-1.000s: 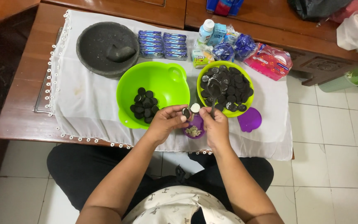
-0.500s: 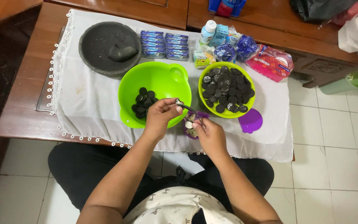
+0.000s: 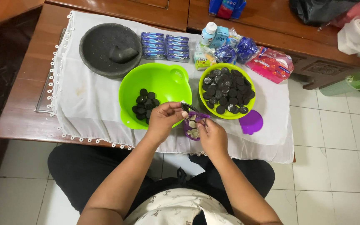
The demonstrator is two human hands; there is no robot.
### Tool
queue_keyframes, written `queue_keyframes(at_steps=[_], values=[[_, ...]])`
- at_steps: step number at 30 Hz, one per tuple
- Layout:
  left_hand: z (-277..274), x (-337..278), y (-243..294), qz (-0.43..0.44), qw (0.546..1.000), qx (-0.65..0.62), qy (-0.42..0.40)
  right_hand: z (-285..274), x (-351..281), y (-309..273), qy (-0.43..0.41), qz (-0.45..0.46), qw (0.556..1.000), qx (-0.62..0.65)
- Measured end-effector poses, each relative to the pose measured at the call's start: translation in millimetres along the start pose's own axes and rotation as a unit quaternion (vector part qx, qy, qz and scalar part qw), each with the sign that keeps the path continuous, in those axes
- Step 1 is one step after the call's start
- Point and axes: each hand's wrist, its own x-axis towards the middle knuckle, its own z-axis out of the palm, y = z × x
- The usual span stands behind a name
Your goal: The person scrapes the cream filling out of chocolate sandwich cookies into a small bowl using a spoon.
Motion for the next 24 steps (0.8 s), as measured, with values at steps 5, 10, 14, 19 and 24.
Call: queue_keyframes(at_steps=[5, 10, 14, 19, 24], values=[[4.1, -1.8, 10.6, -0.017, 1.000, 0.025, -0.006, 0.0, 6.1, 7.0, 0.019, -0.011, 1.000, 0.013], [3.0, -5.0, 8.5, -0.044, 0.998, 0.040, -0.013, -1.0, 5.0, 5.9, 0.028, 0.025, 0.997, 0.064], [9.6, -8.0, 11.2, -0.064, 0.996, 0.056, -0.033, -1.1, 7.4, 6.1, 0.033, 0.000, 0.999, -0.028], [18.4, -7.5, 12.3, -0.079, 0.993, 0.051, -0.075, -1.0, 14.2, 31.9, 0.043, 0.023, 0.996, -0.077], [49.9, 31.2, -5.1, -0.040, 0.972, 0.215, -0.080, -19.4, 28.7, 100.2, 0.068, 0.103, 0.988, 0.089]])
